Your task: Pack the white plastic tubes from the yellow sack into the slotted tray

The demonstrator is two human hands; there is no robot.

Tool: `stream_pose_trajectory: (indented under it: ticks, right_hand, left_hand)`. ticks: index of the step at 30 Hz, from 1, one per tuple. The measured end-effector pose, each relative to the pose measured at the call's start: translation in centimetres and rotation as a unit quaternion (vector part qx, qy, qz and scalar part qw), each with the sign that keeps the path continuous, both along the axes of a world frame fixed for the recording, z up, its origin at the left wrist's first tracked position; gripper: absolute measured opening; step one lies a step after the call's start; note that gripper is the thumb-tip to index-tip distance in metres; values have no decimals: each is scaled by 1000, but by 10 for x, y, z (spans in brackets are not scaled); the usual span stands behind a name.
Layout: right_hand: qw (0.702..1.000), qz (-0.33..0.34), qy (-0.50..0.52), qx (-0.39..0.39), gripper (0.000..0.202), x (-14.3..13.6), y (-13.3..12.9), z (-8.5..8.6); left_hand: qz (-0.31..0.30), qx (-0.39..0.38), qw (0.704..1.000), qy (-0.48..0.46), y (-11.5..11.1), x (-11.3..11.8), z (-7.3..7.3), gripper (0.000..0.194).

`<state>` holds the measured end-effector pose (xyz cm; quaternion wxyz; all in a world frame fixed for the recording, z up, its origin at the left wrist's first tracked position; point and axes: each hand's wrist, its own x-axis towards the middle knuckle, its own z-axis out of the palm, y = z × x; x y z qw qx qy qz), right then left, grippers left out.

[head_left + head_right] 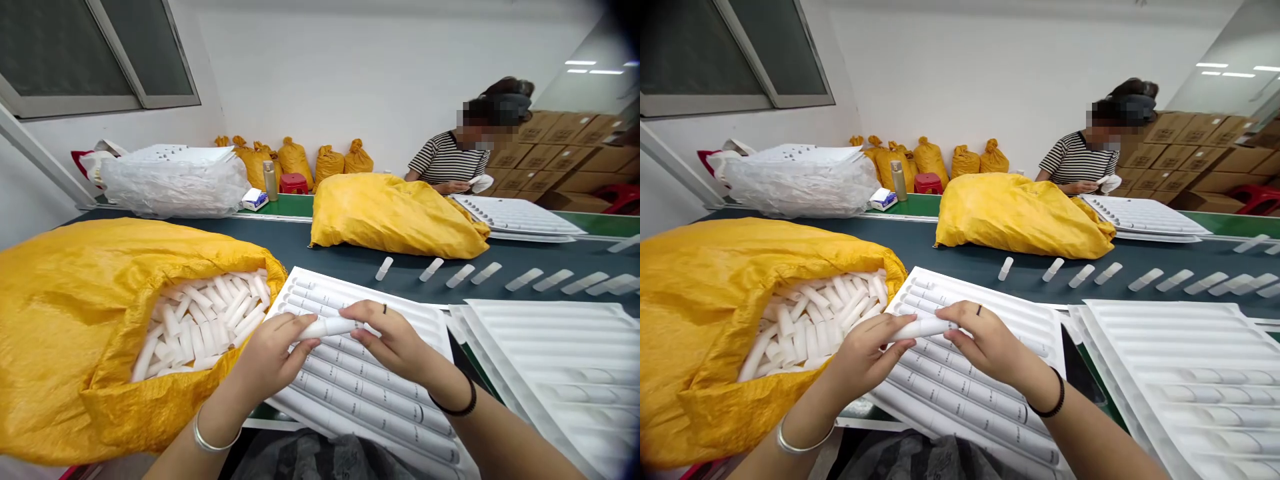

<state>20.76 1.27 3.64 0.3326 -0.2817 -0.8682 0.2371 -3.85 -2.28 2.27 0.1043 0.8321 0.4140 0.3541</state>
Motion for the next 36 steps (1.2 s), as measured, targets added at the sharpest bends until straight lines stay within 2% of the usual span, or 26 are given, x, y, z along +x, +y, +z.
stream_pose_trajectory:
  ticks: [2, 5, 8, 10, 18, 22, 25, 27, 28, 29, 31, 33, 34, 36]
  right_hand:
    - [999, -23, 6, -43, 27, -1, 0, -3]
    - [987, -37, 36, -150, 26, -5, 0, -4]
    - [966, -31, 69, -246, 30, -8, -1, -1]
    - [961, -25, 65, -269, 31, -10, -1, 2]
    - [990, -39, -5, -134, 25, -13, 2, -3]
    - [988, -29, -9, -150, 26, -19, -3, -9]
    - [984, 13, -103, -148, 25, -27, 0, -17]
    - [970, 6, -208, -129, 23, -28, 15, -25]
    - [960, -23, -250, -125, 23, -27, 28, -29]
    - [950, -70, -277, -128, 22, -23, 45, -32]
    - [927, -181, -295, -144, 22, -10, 83, -38]
    - [899, -274, -302, -158, 26, 9, 122, -45]
    - [882, -310, -310, -171, 27, 19, 138, -49]
    - [846, -359, -334, -209, 27, 36, 162, -57]
  left_hand:
    - [6, 62, 998, 4, 1, 1, 0, 32]
    - [17, 137, 989, 46, 2, 2, 2, 39]
    - [22, 173, 981, 87, 2, 1, 5, 43]
    - [16, 183, 978, 101, 2, 3, 4, 43]
    - [15, 132, 990, 36, 5, 14, -17, 54]
    - [28, 120, 991, 52, 1, 17, -29, 57]
    - [-11, 85, 992, 92, -1, 16, -43, 60]
    - [-28, 23, 990, 133, 6, 7, -52, 62]
    - [-3, -20, 990, 143, 12, -2, -56, 60]
    - [49, -62, 987, 142, 20, -13, -60, 57]
    - [205, -123, 964, 114, 41, -43, -66, 46]
    - [320, -141, 932, 95, 62, -76, -72, 47]
    - [358, -157, 916, 91, 72, -90, -76, 49]
    - [389, -204, 894, 87, 86, -109, -81, 49]
